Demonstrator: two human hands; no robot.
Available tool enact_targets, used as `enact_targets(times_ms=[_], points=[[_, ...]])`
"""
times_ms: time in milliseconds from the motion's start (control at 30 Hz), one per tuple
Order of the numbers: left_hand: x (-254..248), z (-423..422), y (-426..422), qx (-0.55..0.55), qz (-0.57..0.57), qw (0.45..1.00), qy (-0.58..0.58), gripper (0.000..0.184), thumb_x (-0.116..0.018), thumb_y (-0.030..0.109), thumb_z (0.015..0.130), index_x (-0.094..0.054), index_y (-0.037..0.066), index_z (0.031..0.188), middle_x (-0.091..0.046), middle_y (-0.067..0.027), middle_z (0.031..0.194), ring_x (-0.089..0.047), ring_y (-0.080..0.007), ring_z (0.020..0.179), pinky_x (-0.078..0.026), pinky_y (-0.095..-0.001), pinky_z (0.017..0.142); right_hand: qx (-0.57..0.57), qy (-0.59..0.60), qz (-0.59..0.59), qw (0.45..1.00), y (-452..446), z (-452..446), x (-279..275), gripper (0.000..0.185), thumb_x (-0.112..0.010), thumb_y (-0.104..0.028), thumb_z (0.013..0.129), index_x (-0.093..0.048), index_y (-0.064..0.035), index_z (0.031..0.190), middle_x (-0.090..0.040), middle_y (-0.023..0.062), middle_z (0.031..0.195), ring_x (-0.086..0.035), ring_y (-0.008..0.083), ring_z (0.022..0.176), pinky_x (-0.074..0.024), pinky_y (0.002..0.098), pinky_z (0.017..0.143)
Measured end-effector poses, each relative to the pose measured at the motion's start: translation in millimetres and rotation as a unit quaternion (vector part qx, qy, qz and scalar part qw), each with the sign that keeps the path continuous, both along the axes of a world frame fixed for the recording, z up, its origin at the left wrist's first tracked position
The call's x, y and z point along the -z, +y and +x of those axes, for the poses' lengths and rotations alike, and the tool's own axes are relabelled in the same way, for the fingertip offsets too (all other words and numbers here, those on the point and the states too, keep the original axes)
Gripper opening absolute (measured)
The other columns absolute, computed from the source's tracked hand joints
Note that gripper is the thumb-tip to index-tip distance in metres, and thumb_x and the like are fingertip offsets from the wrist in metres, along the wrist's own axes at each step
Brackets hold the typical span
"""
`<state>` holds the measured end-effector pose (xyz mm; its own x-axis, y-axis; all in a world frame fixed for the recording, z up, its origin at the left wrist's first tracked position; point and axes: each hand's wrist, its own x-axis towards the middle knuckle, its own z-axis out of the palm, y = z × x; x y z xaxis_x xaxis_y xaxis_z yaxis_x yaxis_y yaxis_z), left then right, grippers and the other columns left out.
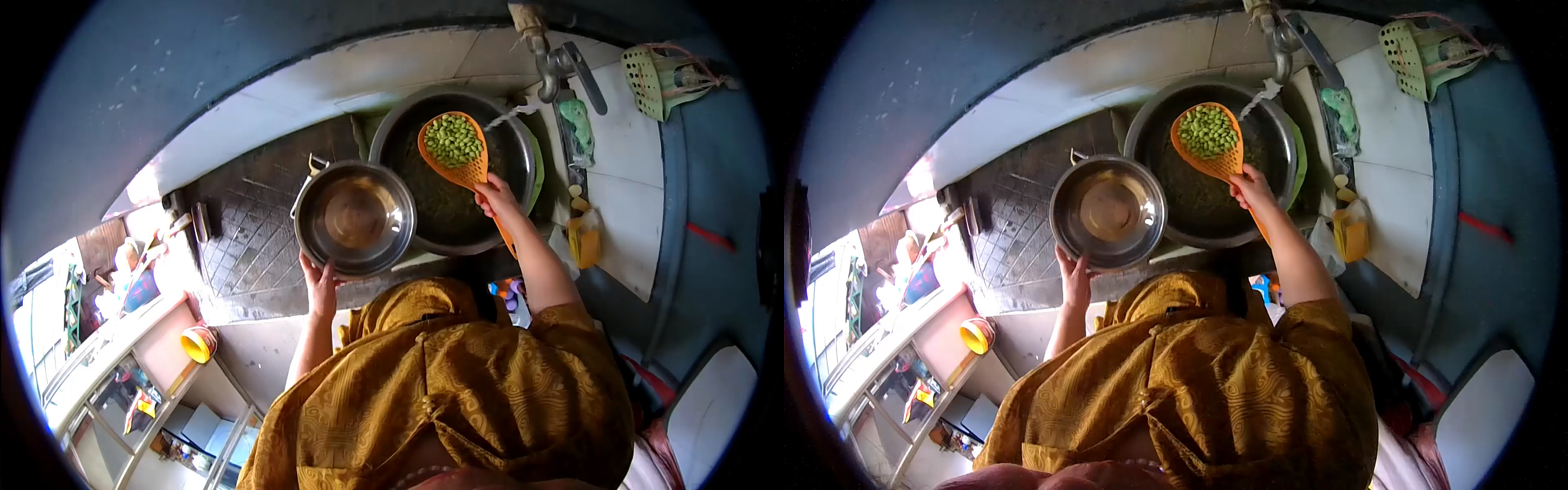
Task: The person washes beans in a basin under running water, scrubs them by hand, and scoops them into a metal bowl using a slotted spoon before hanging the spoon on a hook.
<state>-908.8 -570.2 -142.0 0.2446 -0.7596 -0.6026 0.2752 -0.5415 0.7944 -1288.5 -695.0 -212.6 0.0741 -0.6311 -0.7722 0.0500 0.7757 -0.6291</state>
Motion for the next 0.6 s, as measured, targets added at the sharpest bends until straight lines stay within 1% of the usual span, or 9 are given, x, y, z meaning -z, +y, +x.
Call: enact_targets(times_ms=[33,100,133,200,300,433,467,500,600], points=[[8.6,3.3,4.0,0.010,-0.015,1.000,0.000,0.064,-0.049,0.004,0.093,-0.014,0.022,0.143,-0.047,-0.0110,0.129,-0.062,-0.0186,0.095,-0.056,-0.0247,0.055,0.002,0.007,0.004,1.000,7.8,0.6,-8.3,0.015,-0.053,-0.016,0.092,-0.053,-0.0070,0.104,-0.053,0.0034,0.063,-0.040,0.0069,0.044,-0.0296,0.0230,0.037],[19.3,2.0,4.3,-0.009,-0.114,0.993,-0.032,0.058,-0.047,0.000,0.092,-0.022,0.015,0.142,-0.048,-0.0141,0.127,-0.055,-0.0235,0.109,-0.053,-0.0350,0.079,0.003,0.008,0.007,1.000,22.0,1.8,-16.9,0.016,-0.053,-0.016,0.092,-0.053,-0.0068,0.105,-0.053,0.0035,0.063,-0.040,0.0071,0.043,-0.0295,0.0230,0.036],[14.9,3.1,2.9,0.037,-0.166,0.968,-0.182,0.057,-0.047,-0.002,0.091,-0.025,0.014,0.141,-0.047,-0.0158,0.127,-0.053,-0.0261,0.111,-0.050,-0.0362,0.083,0.004,0.004,0.007,1.000,30.4,1.0,-20.7,0.016,-0.053,-0.017,0.092,-0.053,-0.0067,0.105,-0.053,0.0036,0.063,-0.041,0.0072,0.043,-0.0295,0.0231,0.036],[-2.5,5.0,-5.2,0.127,-0.258,0.839,-0.462,0.055,-0.045,-0.005,0.088,-0.031,0.010,0.139,-0.046,-0.0192,0.129,-0.050,-0.0312,0.115,-0.045,-0.0385,0.091,0.012,0.008,0.010,1.000,45.2,-0.9,-25.2,0.018,-0.054,-0.016,0.092,-0.053,-0.0065,0.107,-0.053,0.0039,0.063,-0.041,0.0074,0.043,-0.0294,0.0233,0.036],[-23.8,7.8,-13.4,0.155,-0.293,0.805,-0.492,0.054,-0.042,-0.008,0.086,-0.036,0.007,0.137,-0.043,-0.0238,0.131,-0.048,-0.0377,0.115,-0.040,-0.0398,0.096,0.017,0.017,0.017,1.000,66.6,-2.0,-32.5,0.017,-0.053,-0.015,0.092,-0.053,-0.0059,0.107,-0.053,0.0042,0.063,-0.040,0.0074,0.043,-0.0292,0.0231,0.036],[-16.7,-19.7,-45.7,0.096,-0.311,0.877,-0.353,0.053,-0.042,-0.007,0.088,-0.031,0.006,0.139,-0.045,-0.0181,0.128,-0.047,-0.0297,0.118,-0.042,-0.0419,0.096,0.039,0.008,0.002,0.999,96.1,-10.1,-50.6,0.014,-0.053,-0.016,0.092,-0.052,-0.0084,0.104,-0.052,0.0029,0.063,-0.038,0.0054,0.042,-0.0274,0.0208,0.035],[-2.3,-21.8,-57.5,0.136,-0.328,0.866,-0.353,0.057,-0.040,-0.005,0.090,-0.022,0.013,0.141,-0.044,-0.0146,0.127,-0.052,-0.0259,0.113,-0.054,-0.0402,0.082,0.043,0.018,0.004,0.999,102.5,-14.6,-57.9,0.016,-0.053,-0.016,0.092,-0.053,-0.0059,0.104,-0.052,0.0038,0.063,-0.040,0.0066,0.042,-0.0298,0.0225,0.035],[-23.9,-39.8,-64.6,0.093,-0.099,0.990,-0.038,0.063,-0.039,-0.007,0.089,-0.015,0.019,0.142,-0.042,-0.0153,0.131,-0.055,-0.0291,0.111,-0.057,-0.0388,0.076,0.059,0.030,0.010,0.998,111.1,-19.6,-61.9,0.015,-0.053,-0.016,0.092,-0.054,-0.0063,0.103,-0.052,0.0036,0.062,-0.040,0.0065,0.042,-0.0297,0.0223,0.035],[7.8,-75.3,-94.0,0.103,-0.075,0.988,0.086,0.058,-0.042,0.001,0.092,-0.017,0.024,0.138,-0.044,-0.0129,0.127,-0.058,-0.0291,0.105,-0.062,-0.0386,0.063,0.109,0.075,0.027,0.991,136.4,-33.4,-81.0,0.014,-0.055,-0.016,0.091,-0.054,-0.0084,0.103,-0.052,0.0026,0.061,-0.039,0.0064,0.042,-0.0288,0.0211,0.036]])
